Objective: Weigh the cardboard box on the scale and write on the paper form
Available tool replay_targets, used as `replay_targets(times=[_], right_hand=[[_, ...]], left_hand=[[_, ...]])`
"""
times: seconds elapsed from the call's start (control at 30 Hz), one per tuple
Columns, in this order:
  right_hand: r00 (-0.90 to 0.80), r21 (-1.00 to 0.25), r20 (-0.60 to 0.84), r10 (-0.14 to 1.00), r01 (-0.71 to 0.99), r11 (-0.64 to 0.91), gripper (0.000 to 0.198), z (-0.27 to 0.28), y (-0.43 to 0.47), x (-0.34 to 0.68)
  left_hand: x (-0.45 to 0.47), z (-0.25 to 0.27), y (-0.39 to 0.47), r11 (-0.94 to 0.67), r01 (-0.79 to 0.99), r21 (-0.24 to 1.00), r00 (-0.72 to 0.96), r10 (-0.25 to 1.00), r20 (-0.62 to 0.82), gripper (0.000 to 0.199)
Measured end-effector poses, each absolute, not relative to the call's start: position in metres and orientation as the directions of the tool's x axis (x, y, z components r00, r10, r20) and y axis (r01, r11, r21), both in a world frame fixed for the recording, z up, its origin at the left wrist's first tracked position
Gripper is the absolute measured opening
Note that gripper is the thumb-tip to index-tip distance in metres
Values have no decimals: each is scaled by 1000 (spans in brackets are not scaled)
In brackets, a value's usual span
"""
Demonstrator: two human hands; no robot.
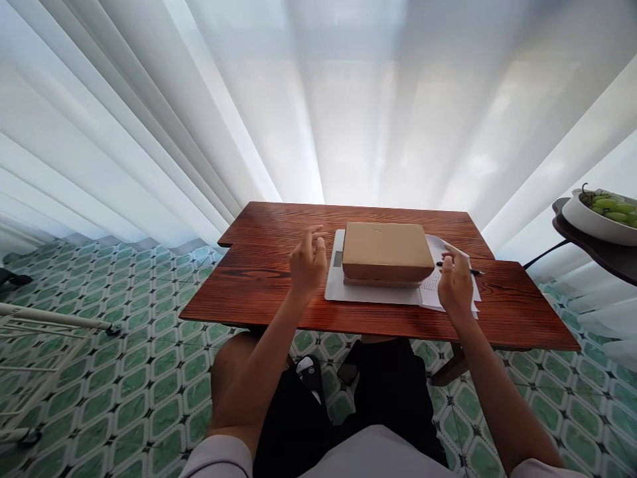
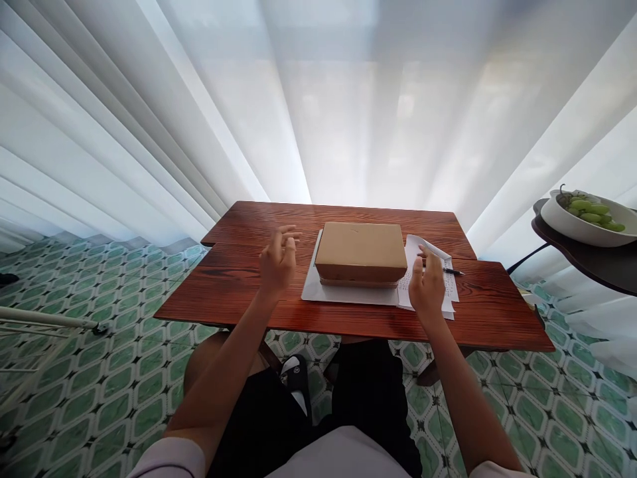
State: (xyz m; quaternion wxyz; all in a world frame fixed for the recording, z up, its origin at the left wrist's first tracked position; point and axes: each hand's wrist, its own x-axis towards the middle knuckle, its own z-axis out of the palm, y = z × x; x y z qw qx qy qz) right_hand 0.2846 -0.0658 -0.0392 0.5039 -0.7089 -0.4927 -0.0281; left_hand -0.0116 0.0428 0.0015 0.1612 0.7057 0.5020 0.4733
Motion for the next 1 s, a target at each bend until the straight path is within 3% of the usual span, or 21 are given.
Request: replay_targets(times=[0.1, 0.17, 0.27, 0.4, 0.57, 0.6, 0.7, 0.8, 0.9, 0.97, 1.0], right_hand=[[455, -567, 719, 525, 821, 64, 38, -24, -70, 276], [316, -471, 792, 522, 861, 193, 29, -13, -73, 265], [-2, -334, 823, 568, 808, 486, 21, 0, -76, 242], [-411, -202, 747, 523, 610, 767, 19, 7, -75, 206], [-721, -140, 579, 380, 371, 918, 34, -12, -68, 163], [-762, -157, 547, 346, 312, 937, 35, -19, -67, 157], [-812, -303, 496, 309, 172, 937, 38, -37, -66, 143], [-804, -595, 413, 428, 117, 795, 36, -51, -67, 136], [-756, -818, 346, 555, 46, 574, 42, -58, -68, 127], [-733, -894, 318, 602, -20, 448, 47, -62, -68, 119], [-723, -921, 296, 624, -44, 386, 49, -63, -68, 115]], left_hand=[[-21, 21, 37, -601, 573, 558, 34, 697, 716, 30], [-23, 35, 29, -711, 569, 412, 74, 544, 836, 26], [-19, 51, 12, -878, 470, 88, 207, 207, 956, 24], [-3, 55, -22, -930, 244, -274, 372, -171, 912, 13], [17, 20, -68, -814, -167, -557, 422, -570, 705, 18], [19, 9, -75, -797, -216, -563, 512, -584, 630, 19], [18, -24, -95, -786, -208, -581, 504, -596, 625, 24], [14, -57, -109, -692, -247, -679, 574, -669, 473, 42], [11, -87, -119, -614, -207, -762, 669, -657, 347, 53], [12, -107, -123, -581, 49, -812, 813, -450, 371, 57], [14, -117, -124, -517, 242, -821, 894, -211, 396, 59]])
